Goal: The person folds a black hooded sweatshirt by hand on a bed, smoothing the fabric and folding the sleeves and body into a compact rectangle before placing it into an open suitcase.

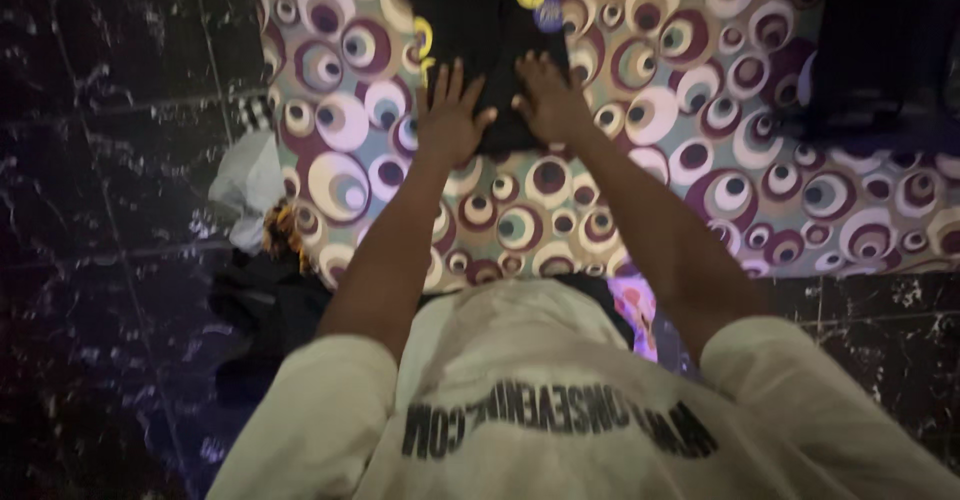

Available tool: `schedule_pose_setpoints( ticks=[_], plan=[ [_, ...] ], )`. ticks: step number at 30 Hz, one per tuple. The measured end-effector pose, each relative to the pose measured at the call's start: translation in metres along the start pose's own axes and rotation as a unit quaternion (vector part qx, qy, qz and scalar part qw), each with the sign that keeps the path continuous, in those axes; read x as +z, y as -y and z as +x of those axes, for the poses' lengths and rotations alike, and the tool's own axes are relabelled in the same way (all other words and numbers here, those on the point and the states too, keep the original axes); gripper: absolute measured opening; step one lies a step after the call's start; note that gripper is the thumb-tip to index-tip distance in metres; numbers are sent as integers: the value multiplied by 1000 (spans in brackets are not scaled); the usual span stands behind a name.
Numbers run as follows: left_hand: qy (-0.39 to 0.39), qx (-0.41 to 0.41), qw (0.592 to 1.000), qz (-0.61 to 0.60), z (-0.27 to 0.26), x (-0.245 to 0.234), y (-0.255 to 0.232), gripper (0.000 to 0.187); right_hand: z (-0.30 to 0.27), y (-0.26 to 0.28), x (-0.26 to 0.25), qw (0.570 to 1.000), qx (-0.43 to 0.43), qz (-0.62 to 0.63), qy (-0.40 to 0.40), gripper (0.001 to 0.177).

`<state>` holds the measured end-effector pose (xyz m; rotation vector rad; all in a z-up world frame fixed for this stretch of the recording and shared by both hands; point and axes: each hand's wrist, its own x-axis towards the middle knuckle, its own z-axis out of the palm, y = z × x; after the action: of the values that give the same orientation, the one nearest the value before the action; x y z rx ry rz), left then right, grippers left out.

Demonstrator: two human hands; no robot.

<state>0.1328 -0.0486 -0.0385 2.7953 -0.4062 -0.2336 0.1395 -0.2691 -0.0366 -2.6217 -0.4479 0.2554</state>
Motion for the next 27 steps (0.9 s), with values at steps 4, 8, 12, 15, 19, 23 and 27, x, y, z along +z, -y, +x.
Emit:
schedule_pose_setpoints(
  ticks=[4, 8, 12, 15, 19, 23, 27],
  plan=[
    [-119, 25, 992, -21, -17, -21, -9, 68, -21, 1, -21, 991, -55, 28, -117, 68],
    [-59, 90, 994, -11, -84, -25, -23, 80, -85, 4, -24, 989, -104, 38, -98, 82],
    [36, 110, 992, 42, -94, -26, -18, 93, -91, 7, -8, 990, -59, -131, -14, 87],
    [0, 98, 993, 67, -65, -23, -10, 91, -68, 13, -5, 990, -29, -133, -26, 93],
    [-29, 85, 987, 130, -49, -18, -4, 79, -56, 16, -8, 992, -9, -126, -26, 87],
    [-18, 59, 997, 48, -57, -22, -5, 73, -57, 7, -16, 996, -23, -80, -43, 72],
    [-28, 75, 996, 40, -89, -26, -9, 73, -79, 14, -22, 993, 42, -69, 82, 52]
  ],
)
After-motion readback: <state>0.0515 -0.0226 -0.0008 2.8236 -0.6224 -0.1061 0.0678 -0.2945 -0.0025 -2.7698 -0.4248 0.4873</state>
